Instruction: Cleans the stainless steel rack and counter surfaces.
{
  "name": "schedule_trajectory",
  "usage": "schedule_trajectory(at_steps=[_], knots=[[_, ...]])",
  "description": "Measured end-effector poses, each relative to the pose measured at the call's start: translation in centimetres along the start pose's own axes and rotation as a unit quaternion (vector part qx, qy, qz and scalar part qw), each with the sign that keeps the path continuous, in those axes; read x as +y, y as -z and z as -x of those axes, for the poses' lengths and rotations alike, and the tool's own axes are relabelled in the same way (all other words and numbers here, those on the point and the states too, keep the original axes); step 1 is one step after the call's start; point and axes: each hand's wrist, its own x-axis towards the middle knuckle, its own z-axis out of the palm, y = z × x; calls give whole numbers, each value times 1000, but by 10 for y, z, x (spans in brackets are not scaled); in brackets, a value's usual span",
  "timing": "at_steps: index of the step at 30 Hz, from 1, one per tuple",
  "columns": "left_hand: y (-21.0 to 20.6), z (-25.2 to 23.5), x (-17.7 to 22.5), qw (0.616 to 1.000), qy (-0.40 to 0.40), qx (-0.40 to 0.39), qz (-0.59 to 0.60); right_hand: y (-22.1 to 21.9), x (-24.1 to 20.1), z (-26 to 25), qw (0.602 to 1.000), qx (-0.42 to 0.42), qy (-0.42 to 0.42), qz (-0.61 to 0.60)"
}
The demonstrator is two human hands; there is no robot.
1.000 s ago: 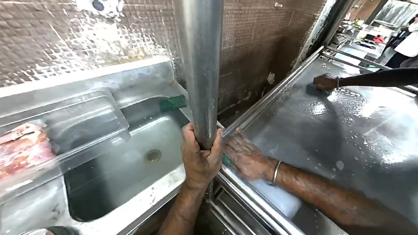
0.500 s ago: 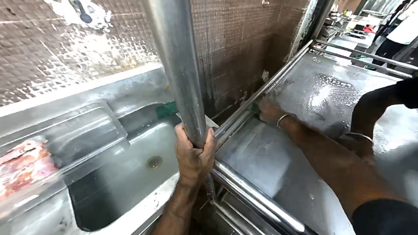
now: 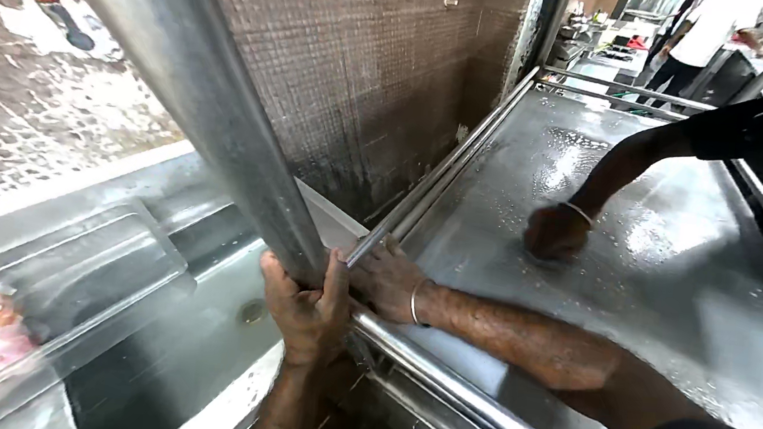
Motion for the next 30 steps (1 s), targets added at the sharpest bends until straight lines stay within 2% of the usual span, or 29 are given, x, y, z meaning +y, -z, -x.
schedule_trajectory(at_steps=[6,9,11,12,13,15,18,20,26,30], knots=[[8,0,-1,999,14,-33,19,8,35,-8,999,-6,37,8],[10,2,0,999,11,-36,16,31,100,-1,997,-21,-69,7],[6,1,0,999,7,-22,24,38,151,-6,986,-38,-144,80],[5,1,1,999,6,-17,27,39,159,-10,979,-46,-164,109],[5,3,1,1000,6,-13,27,37,153,-10,976,-49,-182,110],[3,4,0,1000,-1,-4,23,32,110,-1,980,-28,-182,71],[2,5,-1,1000,-6,1,18,5,16,5,998,18,-62,5],[2,4,-1,1000,-5,1,10,-1,-16,7,999,24,-26,-13],[-1,4,1,1000,-17,6,23,5,-21,22,998,26,17,60],[-2,6,-2,999,-13,22,39,11,-13,3,999,-39,-12,19]])
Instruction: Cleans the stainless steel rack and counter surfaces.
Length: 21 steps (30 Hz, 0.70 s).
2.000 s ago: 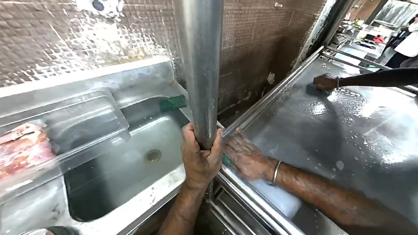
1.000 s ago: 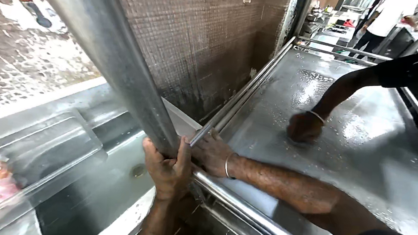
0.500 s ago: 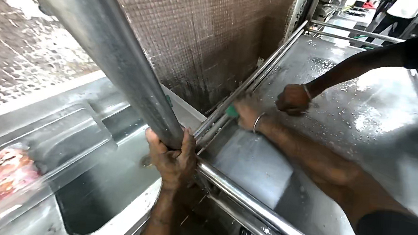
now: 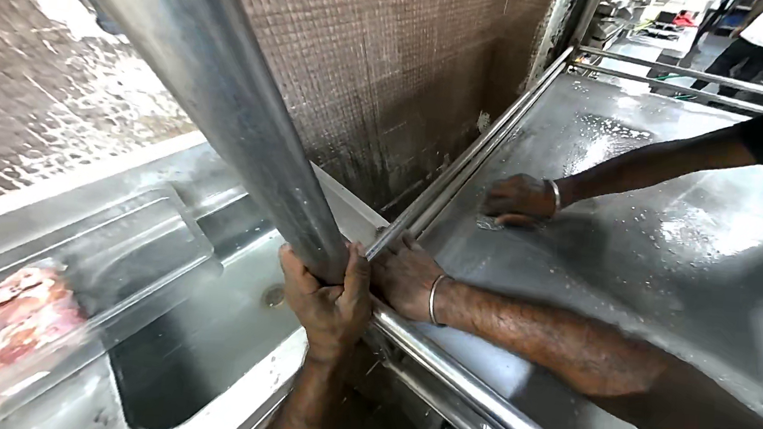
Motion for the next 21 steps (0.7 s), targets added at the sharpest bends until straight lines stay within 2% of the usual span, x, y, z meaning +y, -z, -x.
schedule_trajectory(at_steps=[4,7,12,14,17,19,21], knots=[[0,-2,3,1000,11,-2,9,0,15,-22,999,10,43,9],[2,-2,6,1000,19,-18,1,6,14,-21,999,20,45,-19],[3,-2,6,999,27,-24,-25,-19,2,1,988,155,16,-12],[4,2,8,998,51,-26,-37,-29,2,7,978,205,32,-8],[8,4,8,995,73,-40,-60,-23,9,24,988,142,63,-17],[7,6,8,995,73,-42,-56,-13,11,37,995,64,59,-44],[7,7,8,996,67,-47,-43,-7,12,43,996,27,55,-63]])
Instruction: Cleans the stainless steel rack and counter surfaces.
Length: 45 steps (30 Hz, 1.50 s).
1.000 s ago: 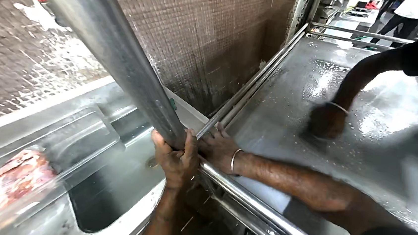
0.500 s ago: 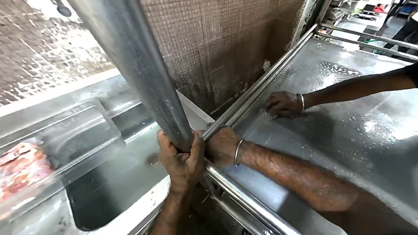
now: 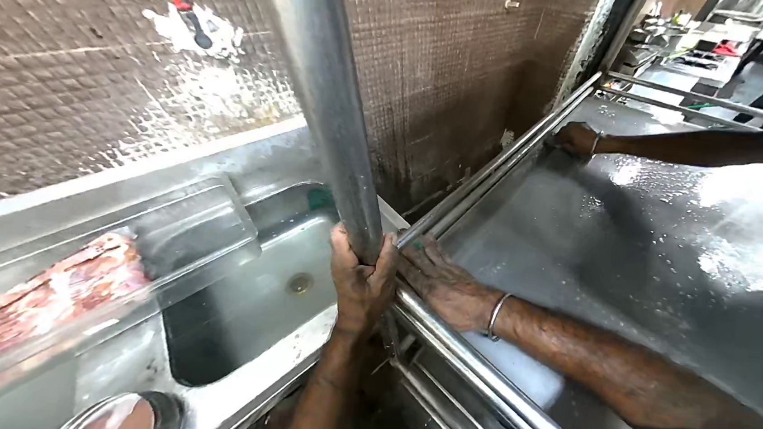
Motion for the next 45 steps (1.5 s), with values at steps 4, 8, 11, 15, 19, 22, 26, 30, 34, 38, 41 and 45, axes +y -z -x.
schedule_trajectory(at_steps=[4,8,11,15,19,22,26,30,34,38,41,45], knots=[[3,0,1,1000,4,-13,25,-7,10,-7,998,52,18,18],[5,2,6,998,31,-27,46,-4,27,-22,993,88,75,12],[8,-2,8,998,22,-37,49,-2,43,-30,987,102,122,34],[13,-7,8,998,18,-59,13,-5,57,-31,986,113,110,47],[15,-8,2,998,15,-57,-14,13,109,-21,992,96,8,75],[10,-7,-6,999,10,-34,-11,22,153,-18,988,105,-54,102],[4,-1,-10,999,24,-18,42,3,92,-19,988,155,6,16],[2,-5,-17,996,-27,-18,80,-28,15,-32,973,221,61,25],[0,-8,-13,995,-11,-14,98,-20,24,-32,973,207,74,65],[1,-10,-14,994,-5,-23,104,-17,35,-32,972,197,83,99],[2,-10,-14,994,-6,-29,103,-16,42,-31,972,187,86,110],[3,-11,-13,993,-2,-43,114,-9,70,-22,979,170,-2,109]])
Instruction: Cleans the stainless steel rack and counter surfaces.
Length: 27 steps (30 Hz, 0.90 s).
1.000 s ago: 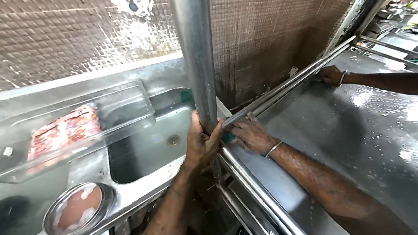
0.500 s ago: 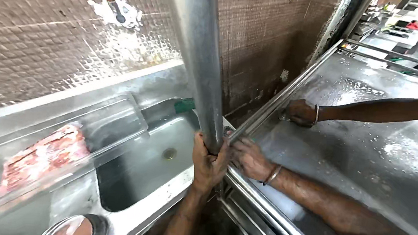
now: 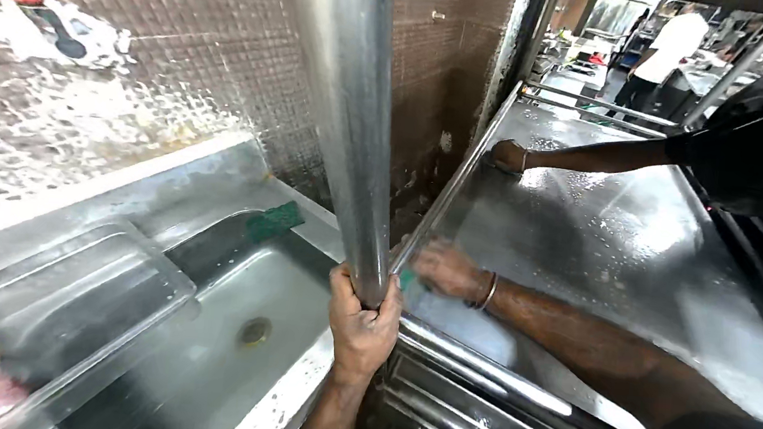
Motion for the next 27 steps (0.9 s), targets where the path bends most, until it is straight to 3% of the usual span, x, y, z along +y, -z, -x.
schedule_trajectory(at_steps=[3,5,10,15,19,23,25,27], knots=[[2,1,0,1000,6,-6,-17,31,61,7,976,-48,-209,50],[0,0,-3,999,-13,6,-36,39,90,15,956,-38,-290,18],[-2,0,-5,998,-23,21,-59,35,44,9,946,-80,-314,17],[-1,1,-5,998,-22,12,-50,66,35,28,945,-83,-297,-110],[12,0,-13,993,-8,-59,103,83,22,42,947,-79,-278,-139],[37,-12,-27,911,139,-89,378,104,-1,44,936,-30,-281,-208],[41,-12,-32,909,138,-85,384,112,-10,46,934,-9,-267,-236],[38,-5,-35,942,93,-109,304,119,-16,48,935,-3,-254,-248]])
